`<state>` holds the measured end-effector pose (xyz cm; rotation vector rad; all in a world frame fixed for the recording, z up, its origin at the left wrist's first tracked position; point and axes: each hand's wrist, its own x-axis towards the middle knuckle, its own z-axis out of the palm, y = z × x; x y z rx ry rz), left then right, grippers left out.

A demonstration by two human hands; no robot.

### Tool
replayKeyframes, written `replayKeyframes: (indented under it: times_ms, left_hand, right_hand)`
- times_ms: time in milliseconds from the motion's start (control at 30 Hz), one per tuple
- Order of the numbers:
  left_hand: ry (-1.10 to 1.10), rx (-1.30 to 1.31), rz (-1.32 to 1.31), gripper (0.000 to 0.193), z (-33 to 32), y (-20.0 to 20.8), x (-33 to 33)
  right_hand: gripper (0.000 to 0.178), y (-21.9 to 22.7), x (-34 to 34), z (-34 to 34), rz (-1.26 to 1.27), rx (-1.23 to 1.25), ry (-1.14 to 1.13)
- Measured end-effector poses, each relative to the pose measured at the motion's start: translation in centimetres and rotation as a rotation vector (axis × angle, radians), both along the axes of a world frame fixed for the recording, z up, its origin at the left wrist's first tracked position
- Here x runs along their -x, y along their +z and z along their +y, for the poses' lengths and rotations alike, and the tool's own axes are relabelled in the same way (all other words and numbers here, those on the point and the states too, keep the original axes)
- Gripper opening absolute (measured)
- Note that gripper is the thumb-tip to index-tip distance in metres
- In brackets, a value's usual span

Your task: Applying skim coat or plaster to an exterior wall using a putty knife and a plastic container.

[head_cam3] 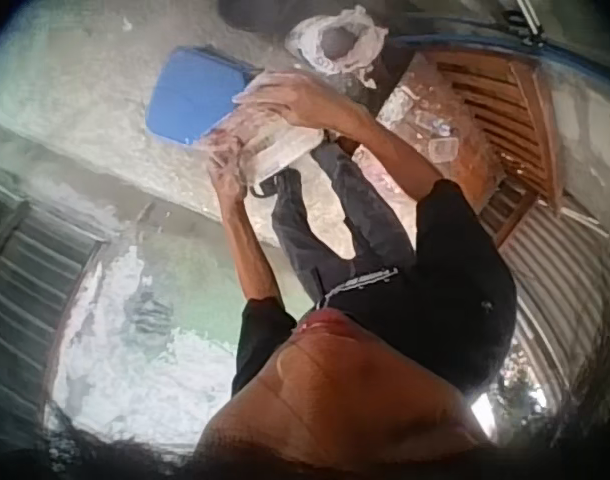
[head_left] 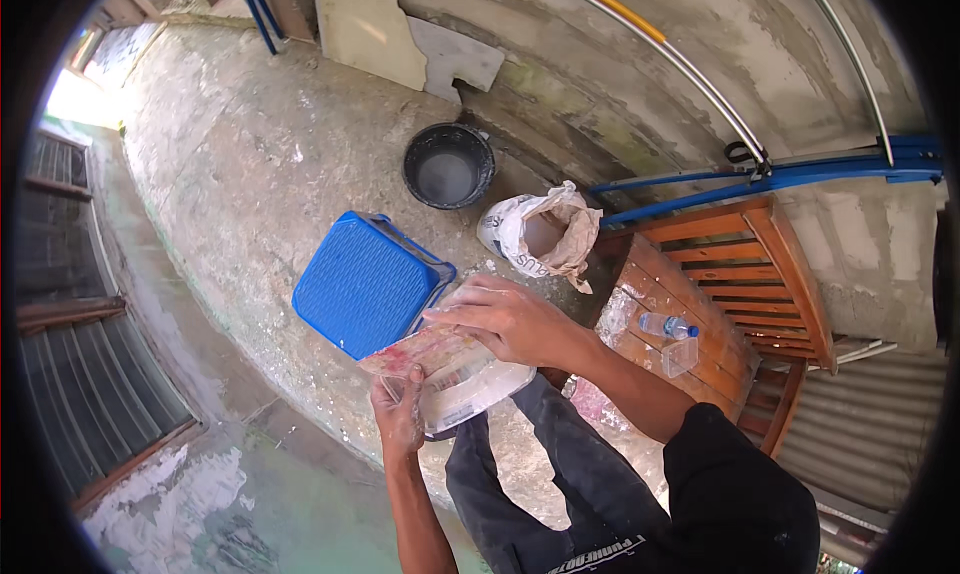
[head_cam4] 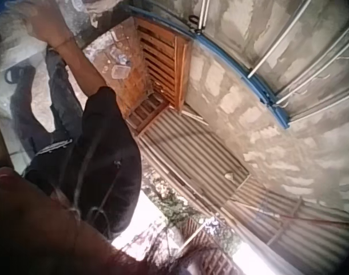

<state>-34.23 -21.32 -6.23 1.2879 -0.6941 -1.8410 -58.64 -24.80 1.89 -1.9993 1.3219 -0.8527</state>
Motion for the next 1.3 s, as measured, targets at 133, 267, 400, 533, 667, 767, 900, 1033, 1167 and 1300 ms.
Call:
replayKeyframes:
  times_ms: [133, 267, 400, 533, 667, 767, 900, 1033, 1167, 1300]
  left_hand:
    - [-0.040, 0.033, 0.027, 0.035, -2.1, -0.6, 6.0]
    - [-0.040, 0.129, 0.029, 0.040, -4.1, -1.2, 10.7]
    - [0.052, 0.032, -0.005, 0.048, -5.4, -2.7, 12.5]
    - [0.016, 0.084, -0.078, 0.053, -6.4, -3.7, 13.7]
    - [-0.066, 0.048, -0.074, 0.056, -6.7, -4.6, 17.7]
    - [-0.100, 0.012, -0.073, 0.054, -7.3, -5.6, 18.0]
    - [-0.202, 0.047, -0.107, 0.054, -7.6, -6.6, 19.2]
    - [-0.276, 0.084, -0.124, 0.055, -8.9, -7.4, 18.7]
    - [-0.273, -0.054, 0.035, 0.045, -7.3, -9.0, 22.6]
    - [-0.258, 0.046, -0.103, 0.046, -12.6, -7.8, 16.7]
  right_hand:
    - [0.032, -2.8, 7.0, 2.1, -0.267, 0.017, -0.477]
    - [0.025, -11.2, 15.1, 5.8, -0.783, -0.186, -1.140]
    - [0.022, -18.7, 20.0, 11.6, -1.284, -0.262, -1.602]
    - [0.021, -24.3, 18.4, 18.1, -0.975, -0.458, -1.707]
    - [0.019, -32.8, 17.6, 29.2, -0.247, -0.293, -1.838]
    - [0.019, -35.2, 15.6, 34.0, -0.167, -0.437, -2.062]
    - [0.030, -36.8, 14.5, 34.1, -0.084, -0.513, -2.048]
    - [0.042, -40.6, 16.7, 30.8, 0.000, -0.625, -1.943]
    - [0.036, -43.5, 25.5, 38.5, 0.406, -0.821, -2.106]
    - [0.025, -40.8, 16.5, 25.9, -0.059, -0.802, -2.061]
